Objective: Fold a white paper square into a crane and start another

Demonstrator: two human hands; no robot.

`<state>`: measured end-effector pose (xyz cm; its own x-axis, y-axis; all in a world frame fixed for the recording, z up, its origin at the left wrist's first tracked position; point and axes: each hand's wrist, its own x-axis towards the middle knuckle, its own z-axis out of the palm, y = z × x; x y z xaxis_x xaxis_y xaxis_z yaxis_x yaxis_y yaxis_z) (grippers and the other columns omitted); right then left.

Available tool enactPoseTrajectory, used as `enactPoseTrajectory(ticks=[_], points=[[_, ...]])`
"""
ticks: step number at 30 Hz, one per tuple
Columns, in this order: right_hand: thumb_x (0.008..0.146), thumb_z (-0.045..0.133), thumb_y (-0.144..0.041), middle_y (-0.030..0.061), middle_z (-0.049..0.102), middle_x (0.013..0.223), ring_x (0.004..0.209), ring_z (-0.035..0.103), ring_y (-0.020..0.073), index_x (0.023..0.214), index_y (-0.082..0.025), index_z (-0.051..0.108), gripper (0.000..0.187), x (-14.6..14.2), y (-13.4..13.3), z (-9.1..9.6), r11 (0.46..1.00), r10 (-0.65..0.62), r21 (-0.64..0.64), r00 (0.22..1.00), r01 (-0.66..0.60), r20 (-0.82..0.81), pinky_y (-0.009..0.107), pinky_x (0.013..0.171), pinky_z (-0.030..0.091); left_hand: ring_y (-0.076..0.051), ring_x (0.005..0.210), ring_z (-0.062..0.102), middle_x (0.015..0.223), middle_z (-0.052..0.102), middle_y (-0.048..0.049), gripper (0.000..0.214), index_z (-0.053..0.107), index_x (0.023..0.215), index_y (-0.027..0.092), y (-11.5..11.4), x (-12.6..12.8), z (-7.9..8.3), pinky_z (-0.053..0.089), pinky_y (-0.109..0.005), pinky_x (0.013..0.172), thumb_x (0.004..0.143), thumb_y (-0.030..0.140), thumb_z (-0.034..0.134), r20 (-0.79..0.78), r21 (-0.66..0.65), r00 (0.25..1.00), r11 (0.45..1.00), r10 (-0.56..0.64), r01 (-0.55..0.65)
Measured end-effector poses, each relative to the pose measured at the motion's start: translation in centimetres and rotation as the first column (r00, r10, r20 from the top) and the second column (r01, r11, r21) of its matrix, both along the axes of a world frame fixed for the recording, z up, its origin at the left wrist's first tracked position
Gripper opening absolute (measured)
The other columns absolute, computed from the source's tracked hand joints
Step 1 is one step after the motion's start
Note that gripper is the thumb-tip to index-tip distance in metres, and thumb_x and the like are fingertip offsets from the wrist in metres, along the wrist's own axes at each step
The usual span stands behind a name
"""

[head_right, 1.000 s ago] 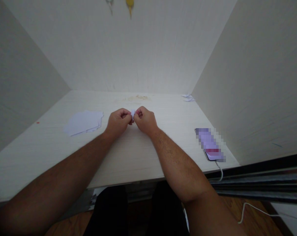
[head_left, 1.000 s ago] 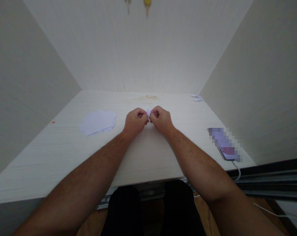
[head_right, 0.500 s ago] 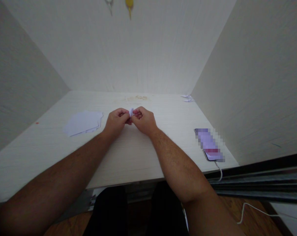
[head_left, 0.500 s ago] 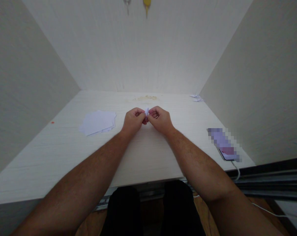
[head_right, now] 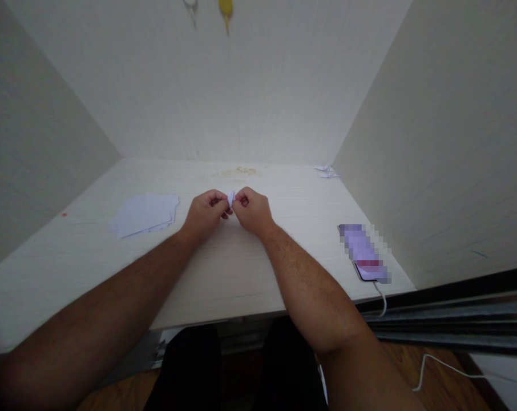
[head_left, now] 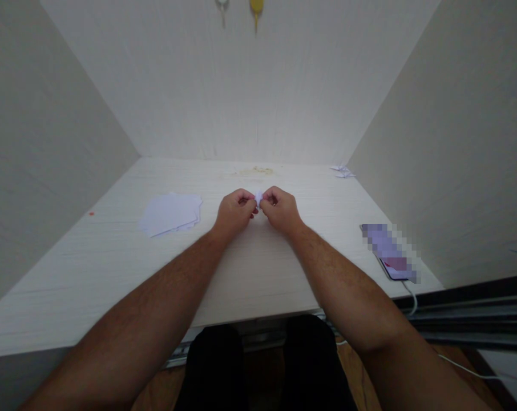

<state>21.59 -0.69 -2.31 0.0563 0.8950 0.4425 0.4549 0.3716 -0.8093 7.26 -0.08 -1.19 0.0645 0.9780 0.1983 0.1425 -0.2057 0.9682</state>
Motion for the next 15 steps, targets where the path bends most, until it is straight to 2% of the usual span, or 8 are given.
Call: enactPoseTrajectory(ticks=[4, 9, 12, 15], points=[[0.079, 0.058, -0.025, -0.0040, 0.060, 0.062, 0.057, 0.054, 0.0120, 0.074, -0.023, 0.053, 0.008, -0.18, -0.03, -0.14, 0.999, 0.010, -0.035, 1.000, -0.011, -0.021, 0.027, 0.059, 0.042, -0.012, 0.049, 0.060, 0.057, 0.065, -0.0005, 0.006, 0.059, 0.068, 0.019, 0.10, 0.04, -0.05, 0.047, -0.025, 0.051, 0.070, 0.014, 0.059, 0.020, -0.016, 1.000, 1.000, 0.016, -0.016], [0.081, 0.057, -0.023, -0.0033, 0.065, 0.068, 0.060, 0.057, 0.0124, 0.082, -0.023, 0.057, 0.001, -0.17, -0.08, 0.03, 1.000, -0.007, -0.022, 0.999, 0.008, 0.041, 0.027, 0.061, 0.043, -0.013, 0.048, 0.060, 0.056, 0.065, 0.0003, 0.006, 0.057, 0.071, 0.020, -0.13, 0.05, 0.12, 0.045, -0.024, 0.049, 0.073, 0.015, 0.060, 0.001, -0.022, 1.000, 1.000, 0.002, -0.002], [0.080, 0.054, -0.016, -0.0030, 0.064, 0.068, 0.062, 0.057, 0.0132, 0.088, -0.023, 0.062, 0.013, 0.01, 0.00, 0.20, 1.000, -0.022, -0.002, 0.995, 0.022, 0.102, 0.028, 0.063, 0.042, -0.012, 0.046, 0.058, 0.057, 0.066, 0.0006, 0.006, 0.056, 0.073, 0.021, -0.07, -0.05, -0.01, 0.042, -0.024, 0.046, 0.073, 0.015, 0.059, -0.026, -0.035, 0.999, 0.999, -0.034, 0.033], [0.080, 0.057, -0.016, -0.0012, 0.064, 0.071, 0.065, 0.055, 0.0143, 0.086, -0.021, 0.065, 0.012, 0.20, 0.17, 0.24, 0.999, -0.030, 0.037, 0.986, 0.025, 0.164, 0.029, 0.066, 0.042, -0.011, 0.043, 0.054, 0.056, 0.064, 0.0015, 0.005, 0.055, 0.072, 0.021, 0.23, -0.19, -0.36, 0.038, -0.024, 0.044, 0.072, 0.017, 0.059, -0.046, -0.024, 0.998, 0.999, -0.039, 0.038]])
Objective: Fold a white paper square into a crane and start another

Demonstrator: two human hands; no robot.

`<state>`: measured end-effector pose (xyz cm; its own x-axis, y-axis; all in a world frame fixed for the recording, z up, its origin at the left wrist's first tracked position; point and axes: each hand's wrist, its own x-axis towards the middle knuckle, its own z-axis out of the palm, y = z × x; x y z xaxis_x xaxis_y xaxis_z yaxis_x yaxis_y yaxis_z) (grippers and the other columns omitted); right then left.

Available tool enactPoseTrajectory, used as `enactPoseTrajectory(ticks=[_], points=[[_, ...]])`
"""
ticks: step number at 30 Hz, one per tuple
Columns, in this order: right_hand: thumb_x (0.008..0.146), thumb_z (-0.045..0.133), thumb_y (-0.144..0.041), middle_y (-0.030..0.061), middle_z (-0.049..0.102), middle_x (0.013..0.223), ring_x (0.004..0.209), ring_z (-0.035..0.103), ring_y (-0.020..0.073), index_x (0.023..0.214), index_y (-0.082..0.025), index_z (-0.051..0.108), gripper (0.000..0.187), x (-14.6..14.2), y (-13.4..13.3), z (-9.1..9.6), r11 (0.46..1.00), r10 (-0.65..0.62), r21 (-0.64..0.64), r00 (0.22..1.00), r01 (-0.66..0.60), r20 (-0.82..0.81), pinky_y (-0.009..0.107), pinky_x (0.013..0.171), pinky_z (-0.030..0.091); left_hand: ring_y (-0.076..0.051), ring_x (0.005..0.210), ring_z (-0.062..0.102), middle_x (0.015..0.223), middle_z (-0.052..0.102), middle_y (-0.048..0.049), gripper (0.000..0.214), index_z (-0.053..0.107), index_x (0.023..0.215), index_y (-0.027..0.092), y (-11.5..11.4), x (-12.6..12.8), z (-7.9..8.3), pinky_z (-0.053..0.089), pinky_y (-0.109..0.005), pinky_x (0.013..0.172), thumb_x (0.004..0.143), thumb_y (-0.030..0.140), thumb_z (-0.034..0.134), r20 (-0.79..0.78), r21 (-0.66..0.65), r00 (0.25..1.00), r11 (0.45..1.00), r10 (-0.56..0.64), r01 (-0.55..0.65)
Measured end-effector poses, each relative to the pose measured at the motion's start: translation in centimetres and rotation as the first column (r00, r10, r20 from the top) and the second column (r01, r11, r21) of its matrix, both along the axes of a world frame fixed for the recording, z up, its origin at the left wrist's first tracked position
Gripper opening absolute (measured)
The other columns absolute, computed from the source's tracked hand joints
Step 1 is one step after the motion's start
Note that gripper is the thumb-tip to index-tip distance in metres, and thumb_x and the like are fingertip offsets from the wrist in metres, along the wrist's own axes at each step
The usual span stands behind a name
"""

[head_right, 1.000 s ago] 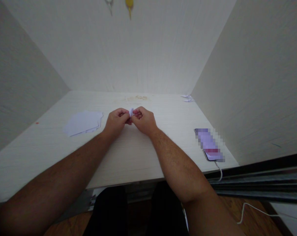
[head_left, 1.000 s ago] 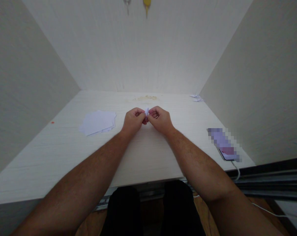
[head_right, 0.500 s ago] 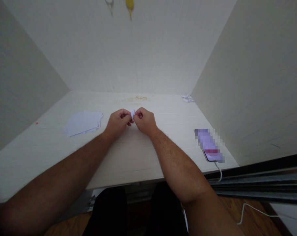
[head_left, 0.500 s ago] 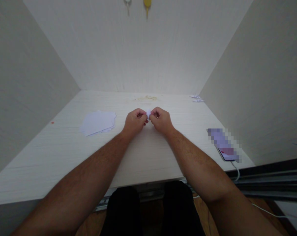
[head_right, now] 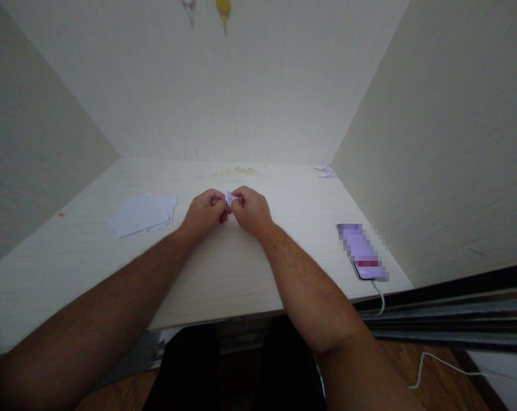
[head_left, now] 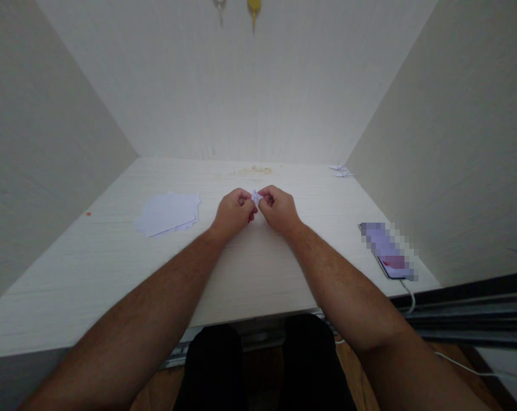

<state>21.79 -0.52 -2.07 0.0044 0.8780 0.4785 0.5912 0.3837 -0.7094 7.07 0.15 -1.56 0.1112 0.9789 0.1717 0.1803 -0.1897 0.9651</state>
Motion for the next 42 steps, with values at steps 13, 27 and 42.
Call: enactPoseTrajectory(ticks=[13, 27, 42], points=[[0.084, 0.064, -0.027, 0.0009, 0.060, 0.072, 0.069, 0.052, 0.0148, 0.072, -0.020, 0.062, 0.014, 0.54, 0.28, 0.12, 0.999, -0.023, 0.041, 0.998, 0.020, 0.061, 0.030, 0.067, 0.039, -0.010, 0.051, 0.056, 0.063, 0.062, 0.0018, 0.028, 0.056, 0.079, 0.020, 0.08, -0.07, -0.10, 0.046, -0.022, 0.045, 0.061, 0.016, 0.076, 0.129, -0.055, 0.984, 0.989, -0.126, 0.134], [0.083, 0.065, -0.025, -0.0011, 0.061, 0.068, 0.064, 0.050, 0.0116, 0.071, -0.018, 0.062, 0.014, 0.44, 0.18, -0.05, 1.000, -0.019, 0.024, 0.995, 0.016, 0.100, 0.026, 0.065, 0.038, -0.011, 0.043, 0.053, 0.051, 0.059, 0.0036, 0.017, 0.056, 0.078, 0.018, -0.18, -0.13, 0.29, 0.042, -0.023, 0.044, 0.065, 0.016, 0.067, 0.110, -0.102, 0.992, 0.992, -0.061, 0.072], [0.082, 0.062, -0.032, -0.0024, 0.058, 0.063, 0.059, 0.049, 0.0117, 0.071, -0.019, 0.060, 0.017, 0.44, 0.05, -0.15, 1.000, -0.002, -0.024, 1.000, 0.002, 0.020, 0.027, 0.060, 0.035, -0.012, 0.061, 0.049, 0.064, 0.058, 0.0031, 0.006, 0.063, 0.076, 0.018, 0.43, -0.58, -0.08, 0.038, -0.027, 0.060, 0.073, 0.022, 0.060, -0.264, 0.182, 0.964, 0.983, 0.039, 0.010]])
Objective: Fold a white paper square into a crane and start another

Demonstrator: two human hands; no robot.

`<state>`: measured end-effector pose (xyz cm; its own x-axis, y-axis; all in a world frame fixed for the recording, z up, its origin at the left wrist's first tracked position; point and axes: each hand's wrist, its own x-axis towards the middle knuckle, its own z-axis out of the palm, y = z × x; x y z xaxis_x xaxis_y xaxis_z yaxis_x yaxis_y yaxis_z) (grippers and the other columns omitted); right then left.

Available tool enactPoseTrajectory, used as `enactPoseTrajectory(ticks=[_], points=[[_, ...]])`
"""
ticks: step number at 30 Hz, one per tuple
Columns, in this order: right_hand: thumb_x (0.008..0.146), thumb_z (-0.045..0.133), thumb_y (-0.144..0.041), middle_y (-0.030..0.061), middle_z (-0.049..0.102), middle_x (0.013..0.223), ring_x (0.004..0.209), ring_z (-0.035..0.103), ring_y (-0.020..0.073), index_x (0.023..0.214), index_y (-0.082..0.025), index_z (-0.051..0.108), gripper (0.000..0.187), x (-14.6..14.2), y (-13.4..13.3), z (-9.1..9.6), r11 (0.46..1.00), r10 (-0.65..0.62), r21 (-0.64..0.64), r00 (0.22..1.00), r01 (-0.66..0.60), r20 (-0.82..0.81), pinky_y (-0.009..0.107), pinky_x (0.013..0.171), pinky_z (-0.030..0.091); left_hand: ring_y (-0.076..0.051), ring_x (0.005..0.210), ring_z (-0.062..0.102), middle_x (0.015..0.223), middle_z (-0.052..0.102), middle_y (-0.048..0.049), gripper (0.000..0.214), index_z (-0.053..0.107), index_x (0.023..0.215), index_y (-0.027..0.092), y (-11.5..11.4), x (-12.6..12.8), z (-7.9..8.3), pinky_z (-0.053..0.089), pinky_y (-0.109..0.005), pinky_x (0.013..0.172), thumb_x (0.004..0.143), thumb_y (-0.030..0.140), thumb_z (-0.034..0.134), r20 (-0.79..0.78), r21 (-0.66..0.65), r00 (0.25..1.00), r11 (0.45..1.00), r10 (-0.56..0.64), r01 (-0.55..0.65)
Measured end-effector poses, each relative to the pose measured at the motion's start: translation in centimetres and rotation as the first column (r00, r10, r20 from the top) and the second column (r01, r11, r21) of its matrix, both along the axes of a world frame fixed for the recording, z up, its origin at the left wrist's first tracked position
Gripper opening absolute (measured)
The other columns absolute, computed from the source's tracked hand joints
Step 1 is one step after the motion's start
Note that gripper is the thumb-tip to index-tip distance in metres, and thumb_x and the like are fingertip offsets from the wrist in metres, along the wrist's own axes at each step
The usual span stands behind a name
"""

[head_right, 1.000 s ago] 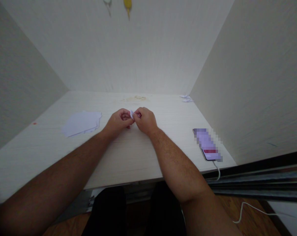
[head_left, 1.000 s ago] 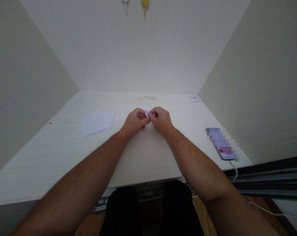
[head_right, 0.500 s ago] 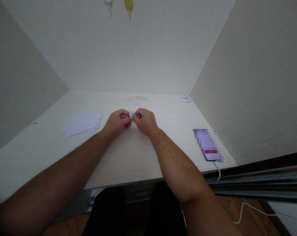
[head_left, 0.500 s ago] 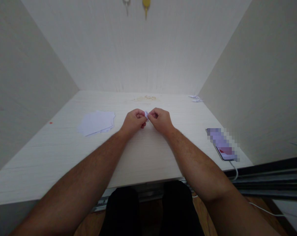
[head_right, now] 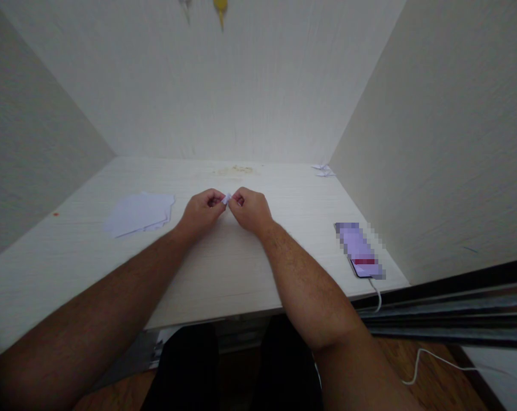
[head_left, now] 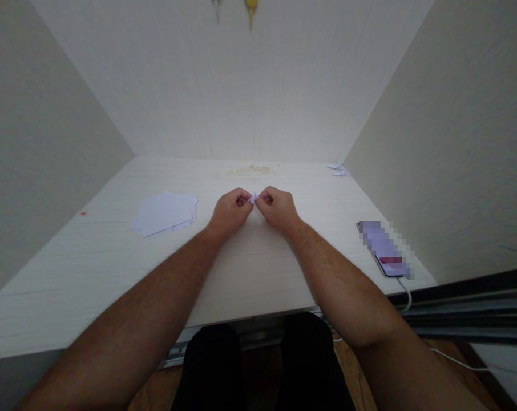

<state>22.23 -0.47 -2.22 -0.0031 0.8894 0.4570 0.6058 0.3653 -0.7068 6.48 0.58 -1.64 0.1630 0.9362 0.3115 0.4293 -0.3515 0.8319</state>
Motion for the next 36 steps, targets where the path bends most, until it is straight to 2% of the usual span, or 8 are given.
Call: enactPoseTrajectory(ticks=[8, 12, 15, 17, 21, 25, 30, 36], points=[[0.085, 0.058, -0.030, -0.0026, 0.055, 0.063, 0.063, 0.047, 0.0119, 0.070, -0.019, 0.055, 0.019, 0.3, 0.1, 0.3, 0.992, 0.071, -0.114, 0.991, -0.058, 0.114, 0.027, 0.061, 0.031, -0.016, 0.068, 0.051, 0.068, 0.059, 0.0010, 0.015, 0.059, 0.073, 0.020, 0.0, -0.4, 0.1, 0.037, -0.030, 0.066, 0.085, 0.026, 0.051, -0.205, 0.062, 0.975, 0.993, -0.085, 0.099], [0.088, 0.054, -0.029, -0.0018, 0.055, 0.064, 0.063, 0.047, 0.0113, 0.067, -0.018, 0.055, 0.024, 0.5, 0.1, 1.0, 0.976, 0.161, -0.163, 0.980, -0.141, 0.115, 0.026, 0.062, 0.031, -0.016, 0.069, 0.051, 0.067, 0.058, 0.0006, 0.022, 0.055, 0.070, 0.020, 0.1, -0.6, 0.3, 0.038, -0.030, 0.066, 0.087, 0.032, 0.050, -0.189, 0.055, 0.979, 0.994, -0.081, 0.093], [0.087, 0.056, -0.029, -0.0037, 0.053, 0.057, 0.055, 0.044, 0.0095, 0.068, -0.018, 0.057, 0.022, 0.7, 0.1, 1.4, 0.928, 0.235, -0.277, 0.968, -0.250, -0.088, 0.025, 0.056, 0.031, -0.015, 0.064, 0.051, 0.065, 0.057, 0.0004, 0.021, 0.055, 0.068, 0.020, 0.4, -0.7, 0.3, 0.038, -0.028, 0.061, 0.085, 0.032, 0.051, -0.042, -0.058, 0.991, 0.991, -0.126, 0.123], [0.084, 0.058, -0.029, -0.0064, 0.048, 0.052, 0.048, 0.039, 0.0079, 0.070, -0.018, 0.056, 0.018, 0.8, 0.0, 1.5, 0.855, 0.271, -0.354, 0.909, -0.378, -0.315, 0.023, 0.049, 0.028, -0.014, 0.060, 0.052, 0.064, 0.058, -0.0004, 0.017, 0.056, 0.068, 0.019, 0.6, -0.7, 0.4, 0.040, -0.028, 0.058, 0.080, 0.030, 0.054, 0.170, -0.193, 0.971, 0.960, -0.170, 0.202], [0.075, 0.067, -0.035, -0.0092, 0.045, 0.049, 0.040, 0.033, 0.0055, 0.072, -0.019, 0.054, 0.021, 1.2, -0.2, 1.6, 0.705, 0.308, -0.339, 0.699, -0.623, -0.645, 0.021, 0.041, 0.022, -0.014, 0.058, 0.056, 0.063, 0.060, -0.0024, 0.013, 0.058, 0.066, 0.017, 0.4, -0.8, 0.8, 0.044, -0.027, 0.055, 0.071, 0.027, 0.065, 0.558, -0.319, 0.800, 0.833, -0.220, 0.452], [0.073, 0.070, -0.035, -0.0101, 0.043, 0.049, 0.040, 0.030, 0.0046, 0.071, -0.020, 0.051, 0.024, 1.4, -0.5, 1.9, 0.623, 0.299, -0.305, 0.580, -0.720, -0.758, 0.020, 0.040, 0.021, -0.012, 0.056, 0.057, 0.065, 0.061, -0.0035, 0.017, 0.060, 0.068, 0.016, 0.0, -0.8, 1.2, 0.045, -0.027, 0.055, 0.073, 0.028, 0.069, 0.666, -0.291, 0.705, 0.785, -0.244, 0.547], [0.076, 0.066, -0.032, -0.0108, 0.038, 0.051, 0.041, 0.026, 0.0043, 0.068, -0.022, 0.044, 0.025, 1.1, -0.6, 2.0, 0.624, 0.249, -0.308, 0.556, -0.718, -0.793, 0.020, 0.041, 0.022, -0.012, 0.054, 0.056, 0.063, 0.060, -0.0035, 0.020, 0.058, 0.066, 0.015, -0.2, -0.7, 1.3, 0.046, -0.027, 0.056, 0.075, 0.029, 0.069, 0.661, -0.282, 0.712, 0.801, -0.238, 0.529], [0.077, 0.074, -0.048, -0.0111, 0.038, 0.052, 0.043, 0.028, 0.0039, 0.071, -0.020, 0.049, 0.038, 1.0, -0.7, 1.8, 0.635, 0.293, -0.240, 0.516, -0.734, -0.805, 0.019, 0.042, 0.026, -0.011, 0.054, 0.057, 0.064, 0.062, -0.0035, 0.018, 0.059, 0.068, 0.015, -0.2, -0.8, 1.5, 0.046, -0.026, 0.056, 0.075, 0.027, 0.071, 0.701, -0.277, 0.682, 0.803, -0.206, 0.527]])
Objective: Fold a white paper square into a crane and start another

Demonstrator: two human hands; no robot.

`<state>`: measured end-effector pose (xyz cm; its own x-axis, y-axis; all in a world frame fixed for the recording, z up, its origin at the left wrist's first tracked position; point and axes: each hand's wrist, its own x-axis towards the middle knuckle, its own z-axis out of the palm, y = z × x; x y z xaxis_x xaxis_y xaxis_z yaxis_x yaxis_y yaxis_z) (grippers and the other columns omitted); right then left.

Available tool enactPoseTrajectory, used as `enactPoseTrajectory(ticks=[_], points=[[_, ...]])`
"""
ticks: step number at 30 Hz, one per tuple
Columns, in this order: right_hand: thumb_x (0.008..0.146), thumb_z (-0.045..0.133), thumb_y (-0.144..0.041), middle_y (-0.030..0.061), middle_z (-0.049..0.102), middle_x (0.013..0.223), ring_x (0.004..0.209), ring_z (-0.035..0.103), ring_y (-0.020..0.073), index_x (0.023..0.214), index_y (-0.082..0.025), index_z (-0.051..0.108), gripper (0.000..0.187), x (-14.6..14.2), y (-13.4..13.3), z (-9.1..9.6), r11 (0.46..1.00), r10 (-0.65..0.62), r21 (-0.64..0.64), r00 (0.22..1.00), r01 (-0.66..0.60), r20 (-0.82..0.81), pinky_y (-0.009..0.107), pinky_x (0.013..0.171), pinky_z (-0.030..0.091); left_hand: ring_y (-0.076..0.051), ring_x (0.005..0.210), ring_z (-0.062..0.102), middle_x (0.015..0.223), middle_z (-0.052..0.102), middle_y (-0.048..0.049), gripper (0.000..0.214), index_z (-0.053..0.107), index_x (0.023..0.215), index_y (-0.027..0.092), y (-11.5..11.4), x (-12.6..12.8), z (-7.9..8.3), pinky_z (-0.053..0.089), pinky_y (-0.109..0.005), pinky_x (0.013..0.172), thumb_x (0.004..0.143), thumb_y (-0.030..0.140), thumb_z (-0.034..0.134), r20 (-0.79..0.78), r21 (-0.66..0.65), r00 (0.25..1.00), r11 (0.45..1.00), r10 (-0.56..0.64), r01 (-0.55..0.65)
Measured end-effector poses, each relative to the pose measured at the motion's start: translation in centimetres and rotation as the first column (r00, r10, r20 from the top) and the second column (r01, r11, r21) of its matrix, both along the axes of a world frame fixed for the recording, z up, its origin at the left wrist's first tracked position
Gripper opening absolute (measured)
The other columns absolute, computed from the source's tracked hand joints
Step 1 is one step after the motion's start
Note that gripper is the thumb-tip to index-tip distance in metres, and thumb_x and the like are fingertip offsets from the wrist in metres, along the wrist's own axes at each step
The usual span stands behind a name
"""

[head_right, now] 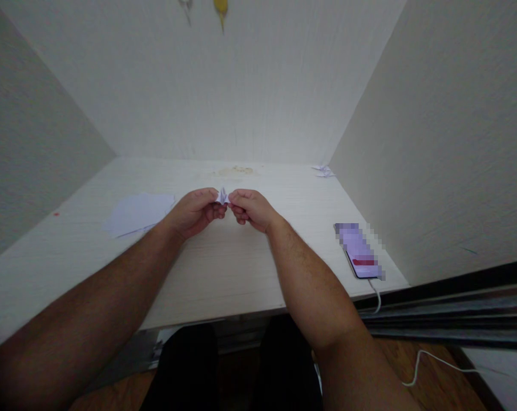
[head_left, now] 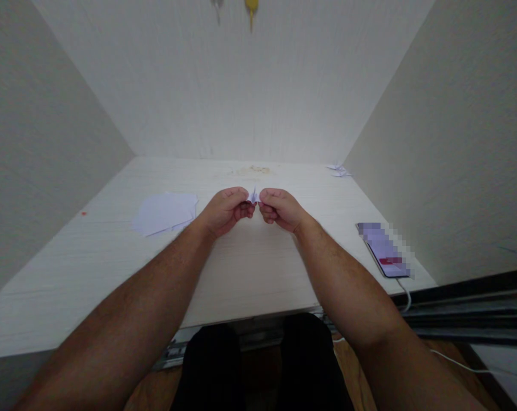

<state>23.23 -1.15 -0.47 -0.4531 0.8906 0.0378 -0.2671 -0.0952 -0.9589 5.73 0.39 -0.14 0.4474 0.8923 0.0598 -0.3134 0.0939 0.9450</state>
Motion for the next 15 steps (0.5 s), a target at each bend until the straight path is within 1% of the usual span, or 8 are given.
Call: enactPoseTrajectory(ticks=[3, 5, 10, 15], points=[[0.075, 0.079, -0.051, -0.0113, 0.040, 0.053, 0.044, 0.030, 0.0036, 0.075, -0.019, 0.053, 0.041, 0.11, -0.23, 0.07, 0.999, 0.044, 0.024, 0.997, -0.043, -0.056, 0.019, 0.043, 0.030, -0.011, 0.056, 0.058, 0.069, 0.066, -0.0048, 0.018, 0.062, 0.069, 0.014, -0.12, -0.17, 0.10, 0.047, -0.026, 0.057, 0.073, 0.028, 0.073, 0.062, -0.025, 0.998, 0.999, -0.025, 0.027], [0.073, 0.080, -0.054, -0.0113, 0.041, 0.053, 0.044, 0.031, 0.0033, 0.077, -0.019, 0.055, 0.043, 0.13, -0.44, 0.19, 0.996, 0.076, 0.045, 0.995, -0.073, -0.070, 0.019, 0.044, 0.033, -0.012, 0.057, 0.058, 0.069, 0.066, -0.0052, 0.018, 0.064, 0.069, 0.014, -0.27, -0.30, 0.18, 0.048, -0.027, 0.057, 0.072, 0.029, 0.074, 0.087, -0.038, 0.995, 0.998, -0.049, 0.053], [0.065, 0.084, -0.062, -0.0108, 0.045, 0.051, 0.043, 0.038, 0.0040, 0.070, -0.019, 0.053, 0.053, 0.26, -0.71, 0.21, 0.991, 0.106, 0.086, 0.994, -0.104, -0.024, 0.021, 0.048, 0.044, -0.014, 0.055, 0.058, 0.069, 0.066, -0.0070, 0.025, 0.065, 0.069, 0.015, -0.65, -0.57, 0.22, 0.047, -0.030, 0.056, 0.066, 0.036, 0.078, 0.047, -0.026, 0.993, 0.993, -0.112, 0.113], [0.066, 0.083, -0.063, -0.0119, 0.043, 0.046, 0.039, 0.038, 0.0040, 0.064, -0.021, 0.047, 0.056, 0.66, -0.50, -0.31, 0.986, 0.121, 0.118, 0.991, -0.114, -0.056, 0.023, 0.054, 0.049, -0.014, 0.053, 0.058, 0.064, 0.062, -0.0055, 0.033, 0.061, 0.066, 0.016, -0.76, -0.80, 0.08, 0.046, -0.030, 0.055, 0.063, 0.041, 0.082, 0.037, -0.013, 0.994, 0.995, -0.103, 0.103]])
